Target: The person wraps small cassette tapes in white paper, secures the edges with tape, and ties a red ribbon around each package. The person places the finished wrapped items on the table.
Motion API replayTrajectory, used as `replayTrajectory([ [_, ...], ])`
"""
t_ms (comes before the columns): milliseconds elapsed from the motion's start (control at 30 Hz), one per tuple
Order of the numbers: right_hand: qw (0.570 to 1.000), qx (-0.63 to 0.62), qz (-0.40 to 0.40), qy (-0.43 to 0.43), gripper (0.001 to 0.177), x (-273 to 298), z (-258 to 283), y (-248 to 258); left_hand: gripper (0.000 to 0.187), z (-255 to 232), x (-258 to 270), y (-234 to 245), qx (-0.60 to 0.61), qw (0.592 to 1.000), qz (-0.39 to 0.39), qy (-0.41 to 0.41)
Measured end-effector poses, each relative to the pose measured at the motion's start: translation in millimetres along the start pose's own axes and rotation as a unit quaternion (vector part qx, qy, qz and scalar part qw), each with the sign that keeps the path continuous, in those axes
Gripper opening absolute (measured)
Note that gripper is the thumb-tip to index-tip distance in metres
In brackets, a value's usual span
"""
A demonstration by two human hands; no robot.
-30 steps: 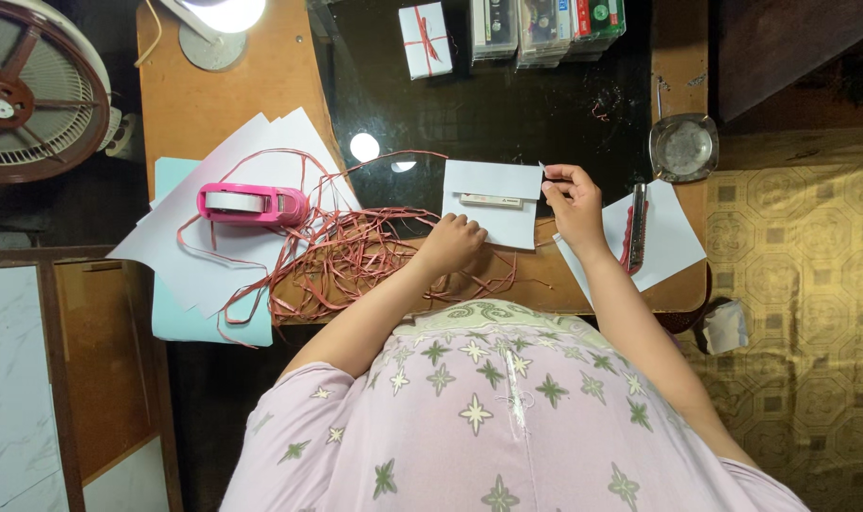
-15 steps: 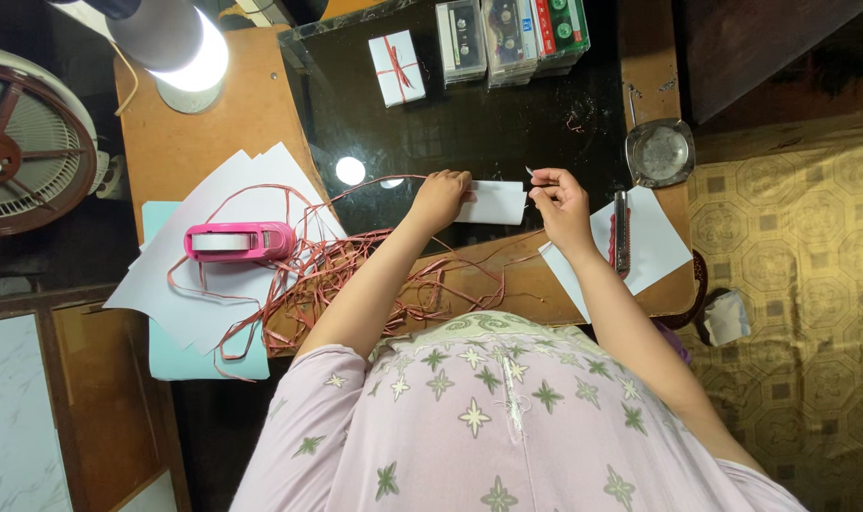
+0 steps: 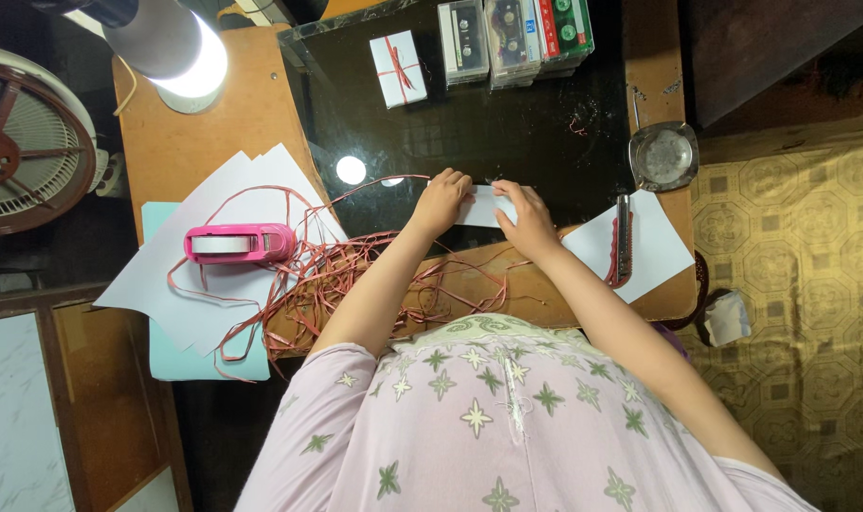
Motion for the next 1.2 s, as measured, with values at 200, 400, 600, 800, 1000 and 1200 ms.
replayTrajectory([
  [200, 0.995, 0.065, 0.058, -0.039, 0.071, -29.9, -22.1, -39.2, 0.015, -3.1, 1.2, 8.7, 0.02, 1.0, -0.02, 0.006],
  [400, 0.992, 0.061, 0.086, -0.071, 0.073, -41.7, -36.6, -49.1, 0.017, 20.5, 17.4, 51.6, 0.017, 0.966, -0.174, 0.188],
  [600, 0.991, 0.027, 0.077, -0.104, 0.074, -44.0, -37.4, -48.0, 0.035, 90.5, 70.9, 53.9, 0.12, 0.877, -0.059, 0.461],
  [800, 0.991, 0.021, 0.07, -0.111, 0.073, -45.1, -34.9, -44.1, 0.037, 84.3, 85.6, 28.7, 0.173, 0.85, 0.012, 0.498],
  [1000, 0.993, -0.011, 0.056, -0.107, 0.069, -43.3, -35.8, -43.0, 0.015, 59.2, 74.7, 46.2, 0.033, 0.898, -0.063, 0.434],
  [1200, 0.989, -0.004, 0.078, -0.127, 0.067, -42.5, -43.2, -48.5, 0.04, -20.9, 50.6, 29.0, 0.008, 0.993, 0.007, 0.121],
])
Point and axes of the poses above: each hand's wrist, its own x-axis away from the middle knuckle, its own y-axis out of the back of the hand, z = x × y, the point moved 8 cm from there along -x, towards the middle knuckle, and after that the axes turned 5 degrees about -z, right-handed, at the moved point
